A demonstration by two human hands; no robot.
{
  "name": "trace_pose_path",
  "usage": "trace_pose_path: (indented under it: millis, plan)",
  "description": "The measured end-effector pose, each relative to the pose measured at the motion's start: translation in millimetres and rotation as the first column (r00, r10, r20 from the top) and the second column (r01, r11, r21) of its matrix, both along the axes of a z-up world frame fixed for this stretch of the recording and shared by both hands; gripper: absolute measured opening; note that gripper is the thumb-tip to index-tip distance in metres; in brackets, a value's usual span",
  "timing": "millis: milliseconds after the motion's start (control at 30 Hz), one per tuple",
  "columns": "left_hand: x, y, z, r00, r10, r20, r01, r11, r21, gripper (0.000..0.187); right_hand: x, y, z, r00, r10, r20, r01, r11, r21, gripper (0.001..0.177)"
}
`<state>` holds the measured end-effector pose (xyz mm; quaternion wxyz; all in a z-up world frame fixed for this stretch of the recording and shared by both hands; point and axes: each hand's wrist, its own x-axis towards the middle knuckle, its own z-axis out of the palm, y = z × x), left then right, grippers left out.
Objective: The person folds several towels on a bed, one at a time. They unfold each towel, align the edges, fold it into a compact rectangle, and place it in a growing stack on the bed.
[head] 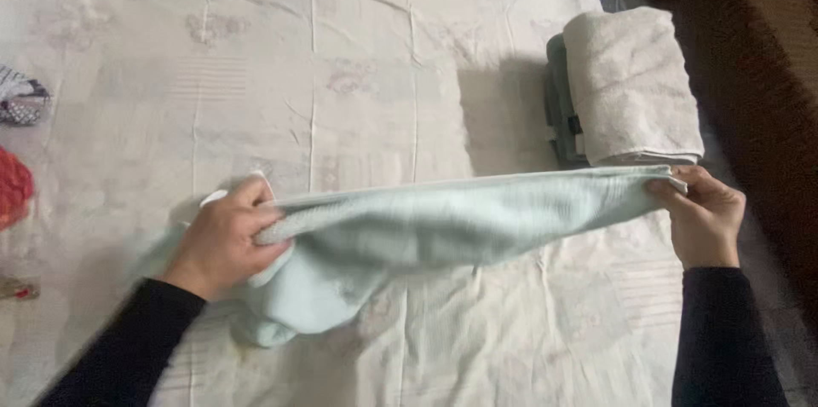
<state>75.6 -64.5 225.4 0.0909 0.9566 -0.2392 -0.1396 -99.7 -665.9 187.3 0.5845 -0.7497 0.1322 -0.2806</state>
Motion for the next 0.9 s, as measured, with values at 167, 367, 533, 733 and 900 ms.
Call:
trace_pose_path:
  millis: [167,367,533,733,900]
  plan:
    - [-32.5,-3.8,-43.9,0.906,-0.416,-0.073,0.378,0.876,-0.299,0.029,-0.2,-29.6,-10.6,0.994,-0.020,0.106,0.024,0.999,-0.037,0.016]
    - [-55.6,-18.7,-115.1,0.831,-0.515,-0.212,0.435,0.838,-0.330,0.019,-18.3,-49.5,-19.7,0.990,-0.105,0.090,0.111,0.992,-0.067,0.012]
    - [-73.1,-30.5,-143.7,0.876,-0.464,-0.132,0.407,0.857,-0.317,0.030,-29.8,-64.2,-27.8,0.986,-0.116,0.116,0.113,0.993,0.031,0.018]
    - [-42.4,2.9,-162.1,0.980,-0.098,-0.172,0.033,0.937,-0.349,0.017,-50.0,-72.7,-39.0,0.979,-0.198,0.051,0.204,0.966,-0.160,0.013]
    - [-25.7,52.7,-106.7,0.955,0.238,-0.177,-0.296,0.737,-0.608,0.030,-66.4,-39.5,-45.4,0.995,-0.096,0.029,0.097,0.995,-0.035,0.014]
